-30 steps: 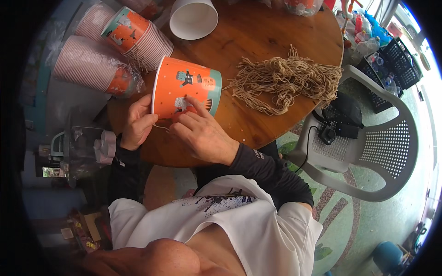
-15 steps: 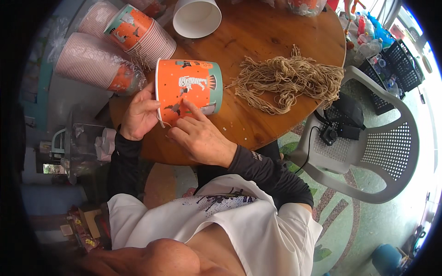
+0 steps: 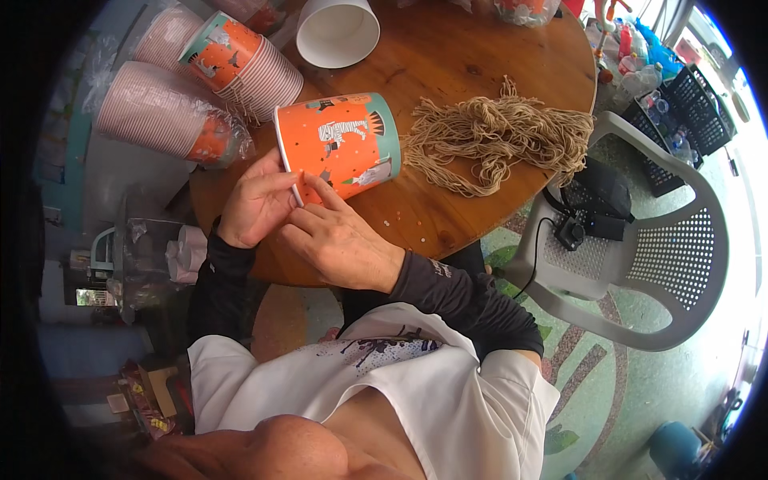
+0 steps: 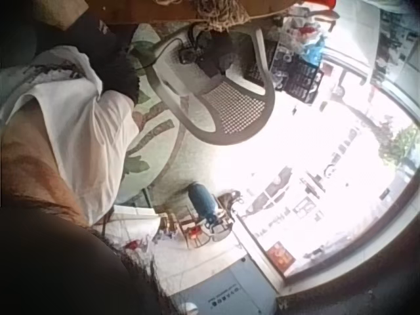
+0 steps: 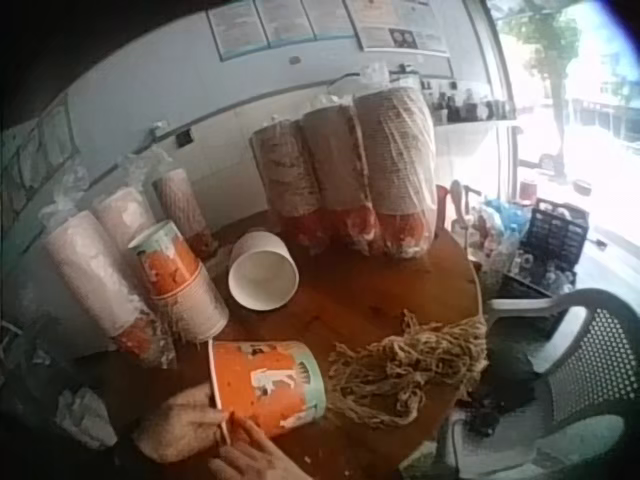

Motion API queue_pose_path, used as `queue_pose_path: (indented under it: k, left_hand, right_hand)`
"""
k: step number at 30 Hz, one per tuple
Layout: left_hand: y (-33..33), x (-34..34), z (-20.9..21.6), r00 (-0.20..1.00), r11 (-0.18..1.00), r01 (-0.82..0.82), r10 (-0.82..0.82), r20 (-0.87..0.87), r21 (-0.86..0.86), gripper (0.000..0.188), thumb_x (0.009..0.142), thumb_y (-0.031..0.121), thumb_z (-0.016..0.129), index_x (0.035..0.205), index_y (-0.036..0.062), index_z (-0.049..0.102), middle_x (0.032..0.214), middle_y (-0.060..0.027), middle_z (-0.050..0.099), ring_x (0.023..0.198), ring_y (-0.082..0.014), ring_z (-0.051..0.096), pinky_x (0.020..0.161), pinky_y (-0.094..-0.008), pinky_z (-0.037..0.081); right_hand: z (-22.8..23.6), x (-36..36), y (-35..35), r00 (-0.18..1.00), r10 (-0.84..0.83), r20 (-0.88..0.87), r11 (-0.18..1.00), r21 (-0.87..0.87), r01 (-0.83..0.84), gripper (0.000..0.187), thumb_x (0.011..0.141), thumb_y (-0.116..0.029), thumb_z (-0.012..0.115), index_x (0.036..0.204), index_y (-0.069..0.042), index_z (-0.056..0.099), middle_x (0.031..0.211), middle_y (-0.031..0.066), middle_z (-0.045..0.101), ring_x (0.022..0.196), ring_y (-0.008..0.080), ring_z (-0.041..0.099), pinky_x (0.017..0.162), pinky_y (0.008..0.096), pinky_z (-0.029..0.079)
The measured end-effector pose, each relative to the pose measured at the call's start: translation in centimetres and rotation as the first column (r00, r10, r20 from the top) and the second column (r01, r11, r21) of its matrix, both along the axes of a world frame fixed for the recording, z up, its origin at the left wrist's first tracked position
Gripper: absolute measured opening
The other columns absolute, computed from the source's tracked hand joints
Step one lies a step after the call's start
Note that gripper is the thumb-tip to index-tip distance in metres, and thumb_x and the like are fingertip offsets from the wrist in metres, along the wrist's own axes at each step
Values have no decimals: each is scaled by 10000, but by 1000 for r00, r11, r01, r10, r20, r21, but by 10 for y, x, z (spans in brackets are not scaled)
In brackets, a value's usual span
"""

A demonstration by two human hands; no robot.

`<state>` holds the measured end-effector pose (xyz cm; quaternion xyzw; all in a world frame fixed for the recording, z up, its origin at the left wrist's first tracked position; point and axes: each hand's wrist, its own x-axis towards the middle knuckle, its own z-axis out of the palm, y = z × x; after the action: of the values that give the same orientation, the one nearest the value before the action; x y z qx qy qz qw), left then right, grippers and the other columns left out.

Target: Manually threading and tying strings to paper cups for a manufacturing task.

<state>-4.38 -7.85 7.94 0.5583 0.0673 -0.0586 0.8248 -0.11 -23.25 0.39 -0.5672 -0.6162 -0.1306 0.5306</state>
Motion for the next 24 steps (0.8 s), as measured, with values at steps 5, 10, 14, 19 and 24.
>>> queue_pose_path:
  k: [5, 10, 14, 19, 24]
  left_hand:
    - [3, -2, -8, 998, 985, -50, 42, -52, -162, 419, 1005, 120, 443, 1390, -24, 363, 1392, -158, 466, 1281, -247, 472, 1089, -406, 367]
    - [-11, 0, -5, 998, 999, -42, 42, 43, -17, 394, 1038, 146, 397, 1390, -28, 365, 1386, -145, 470, 1275, -234, 468, 1083, -404, 372]
    - [-18, -3, -3, 995, 998, -26, 20, 93, 64, 396, 1047, 154, 390, 1397, -30, 366, 1382, -134, 475, 1278, -212, 460, 1081, -375, 371]
    - [-18, -8, -1, 997, 908, -35, 0, 82, 417, 414, 1042, 153, 411, 1417, -16, 373, 1358, -104, 501, 1183, -154, 510, 1003, -310, 415]
    - [-14, -6, -2, 993, 759, -40, -42, 110, 649, 286, 1038, 131, 417, 1269, -11, 508, 1122, -52, 597, 999, -81, 519, 879, -251, 444]
  right_hand:
    - [6, 1, -8, 998, -18, 64, 997, -75, 22, 154, 774, -41, 663, 901, -44, 576, 787, 66, 532, 792, 241, 612, 1125, 556, 304]
    - [8, 0, -9, 992, -42, 122, 995, -83, 52, 117, 773, -40, 606, 883, -38, 568, 776, 74, 521, 793, 245, 611, 1124, 560, 303]
    - [14, -1, -12, 983, -57, 172, 990, -116, 78, 131, 751, -51, 580, 879, -29, 571, 792, 73, 531, 789, 243, 610, 1118, 542, 318]
    - [20, 0, -14, 975, -62, 214, 984, -148, 95, 188, 727, -60, 582, 910, -20, 593, 803, 75, 545, 794, 237, 610, 1103, 513, 337]
    - [24, 9, -14, 979, -4, 204, 986, -163, 38, 289, 716, -74, 601, 997, -5, 592, 910, 116, 584, 925, 293, 599, 1081, 466, 356]
